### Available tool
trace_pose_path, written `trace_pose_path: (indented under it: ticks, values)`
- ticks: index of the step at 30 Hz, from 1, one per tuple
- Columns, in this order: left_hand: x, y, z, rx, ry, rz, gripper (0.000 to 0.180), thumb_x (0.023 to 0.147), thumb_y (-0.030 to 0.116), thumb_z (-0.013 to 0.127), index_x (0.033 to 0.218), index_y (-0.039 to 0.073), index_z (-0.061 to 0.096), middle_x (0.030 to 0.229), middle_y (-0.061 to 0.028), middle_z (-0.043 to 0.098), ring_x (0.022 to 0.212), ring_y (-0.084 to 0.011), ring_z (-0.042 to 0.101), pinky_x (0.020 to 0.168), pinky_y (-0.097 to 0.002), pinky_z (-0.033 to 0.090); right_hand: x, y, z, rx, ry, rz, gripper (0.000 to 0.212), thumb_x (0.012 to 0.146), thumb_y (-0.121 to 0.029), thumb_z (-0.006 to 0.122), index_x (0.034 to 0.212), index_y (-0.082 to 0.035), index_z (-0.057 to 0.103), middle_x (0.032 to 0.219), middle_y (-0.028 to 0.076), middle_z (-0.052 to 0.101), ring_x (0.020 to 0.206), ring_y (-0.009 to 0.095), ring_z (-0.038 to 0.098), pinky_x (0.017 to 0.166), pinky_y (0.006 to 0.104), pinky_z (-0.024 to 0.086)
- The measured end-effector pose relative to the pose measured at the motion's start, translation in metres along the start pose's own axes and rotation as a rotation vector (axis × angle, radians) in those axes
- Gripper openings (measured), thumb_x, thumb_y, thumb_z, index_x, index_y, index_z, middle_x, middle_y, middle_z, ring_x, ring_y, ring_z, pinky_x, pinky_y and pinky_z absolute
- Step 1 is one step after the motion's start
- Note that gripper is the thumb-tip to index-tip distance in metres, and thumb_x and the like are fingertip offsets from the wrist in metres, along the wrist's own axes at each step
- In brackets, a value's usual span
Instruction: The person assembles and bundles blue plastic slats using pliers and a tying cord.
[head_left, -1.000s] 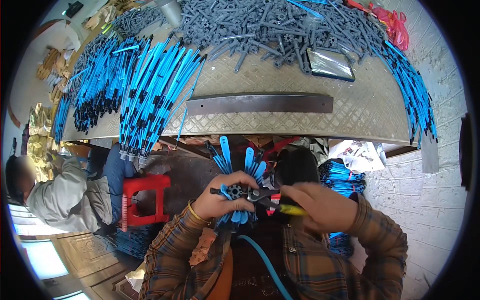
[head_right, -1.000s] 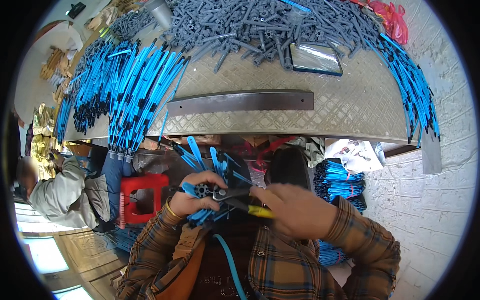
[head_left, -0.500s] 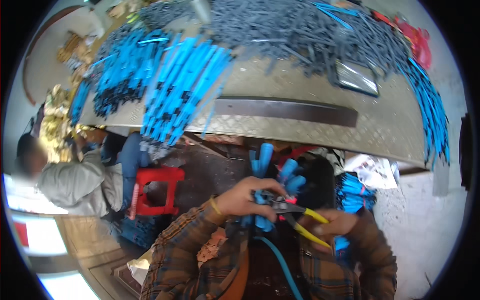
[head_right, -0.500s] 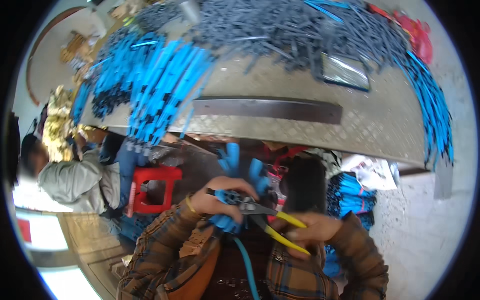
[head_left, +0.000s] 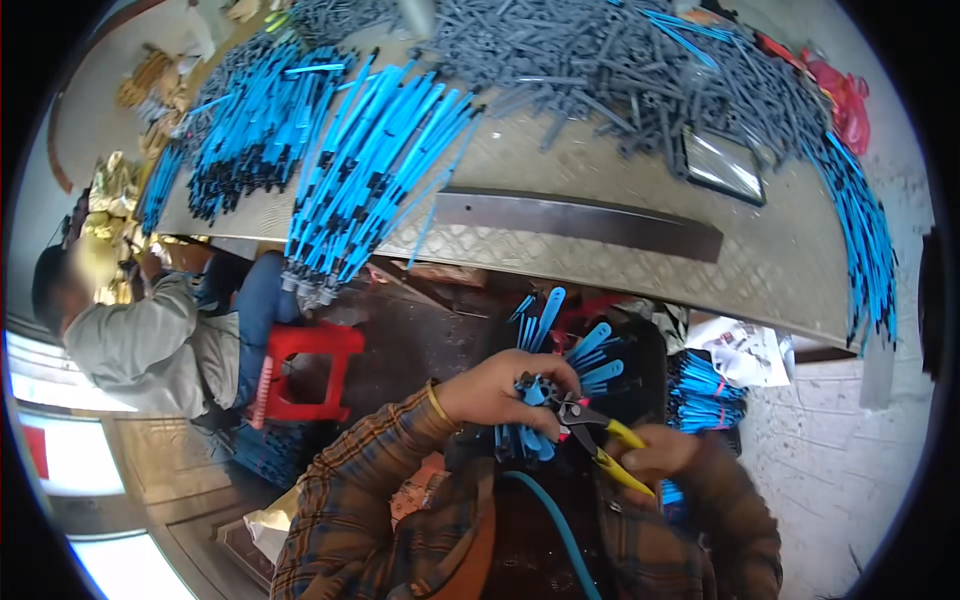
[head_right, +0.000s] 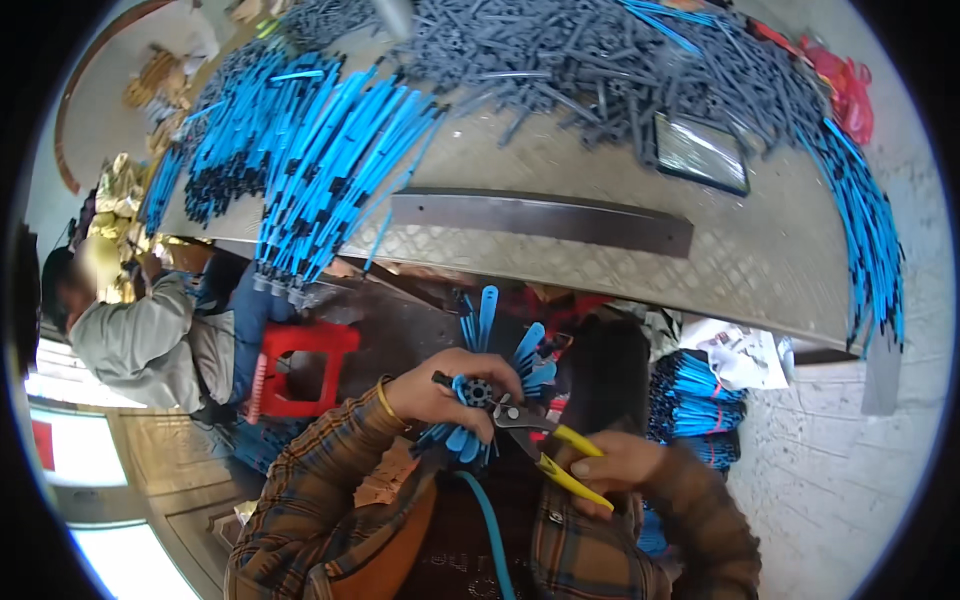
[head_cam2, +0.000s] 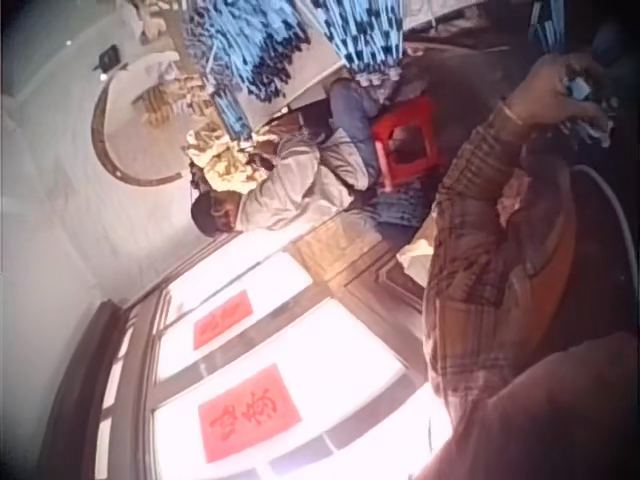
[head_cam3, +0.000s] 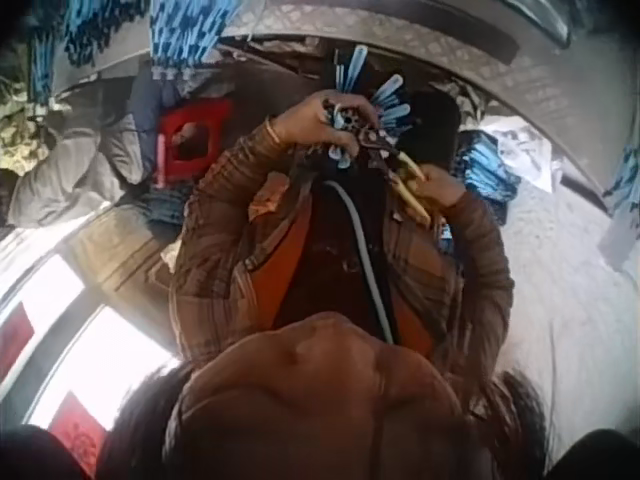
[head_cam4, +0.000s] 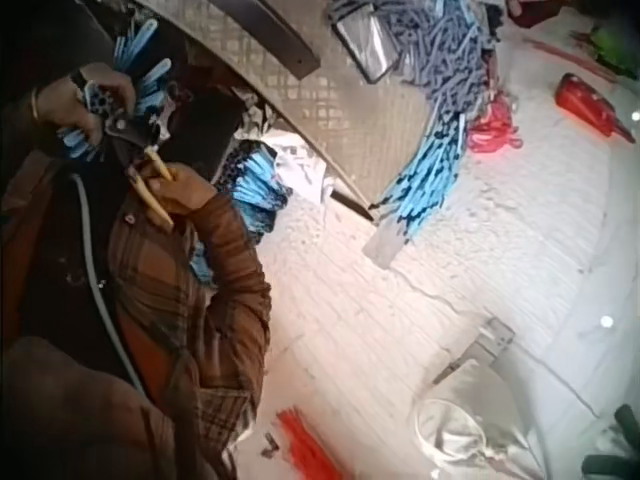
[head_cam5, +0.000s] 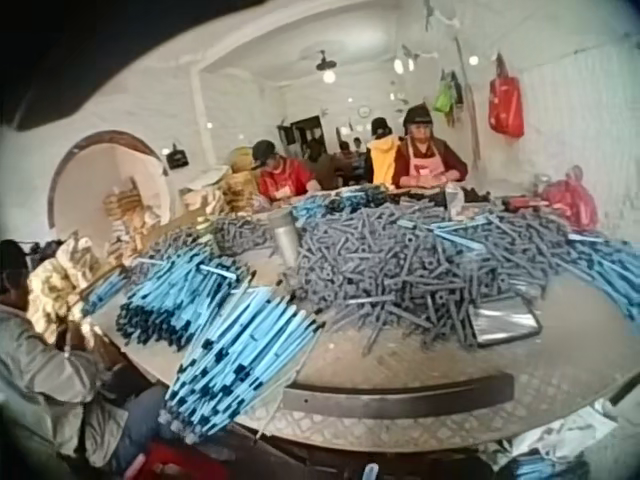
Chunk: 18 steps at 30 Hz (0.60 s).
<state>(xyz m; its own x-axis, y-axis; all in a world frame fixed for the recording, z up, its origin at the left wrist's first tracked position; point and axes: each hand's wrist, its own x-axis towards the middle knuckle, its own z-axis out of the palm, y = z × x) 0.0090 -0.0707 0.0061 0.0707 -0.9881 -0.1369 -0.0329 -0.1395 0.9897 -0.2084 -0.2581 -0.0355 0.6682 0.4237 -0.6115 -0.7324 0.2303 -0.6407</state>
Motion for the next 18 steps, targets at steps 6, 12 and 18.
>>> trace_pose_path:
  ticks: [6,12,18]
  values:
    - [-0.001,-0.006,-0.001,0.085,-0.019,0.069,0.042,0.064,0.016,0.080,0.098,0.003,0.061,0.088,-0.0046,0.062,0.080,-0.0138,0.059,0.071,-0.0279,0.047,-0.003,-0.007,-0.003,-0.003,-0.292,-0.218,0.047,0.086,-0.026,0.060,0.120,0.001,0.042,0.081,0.011,0.061,0.070,0.018,0.062,0.062,0.0298,0.051]
    - [0.000,-0.010,0.000,0.099,0.073,0.096,0.048,0.063,0.025,0.082,0.100,0.003,0.060,0.089,-0.0055,0.062,0.078,-0.0140,0.059,0.070,-0.0277,0.047,0.003,-0.005,0.005,0.092,-0.205,-0.114,0.040,0.090,-0.024,0.055,0.120,-0.001,0.044,0.083,0.012,0.061,0.070,0.019,0.062,0.059,0.0293,0.051]
    - [0.004,-0.008,0.007,0.033,-0.055,0.137,0.054,0.064,0.037,0.080,0.101,0.002,0.060,0.087,-0.0051,0.062,0.075,-0.0133,0.059,0.067,-0.0269,0.047,0.012,0.030,-0.005,0.541,-0.521,-0.116,0.029,0.094,-0.022,0.048,0.113,0.000,0.049,0.092,0.013,0.062,0.076,0.019,0.063,0.064,0.0295,0.053]
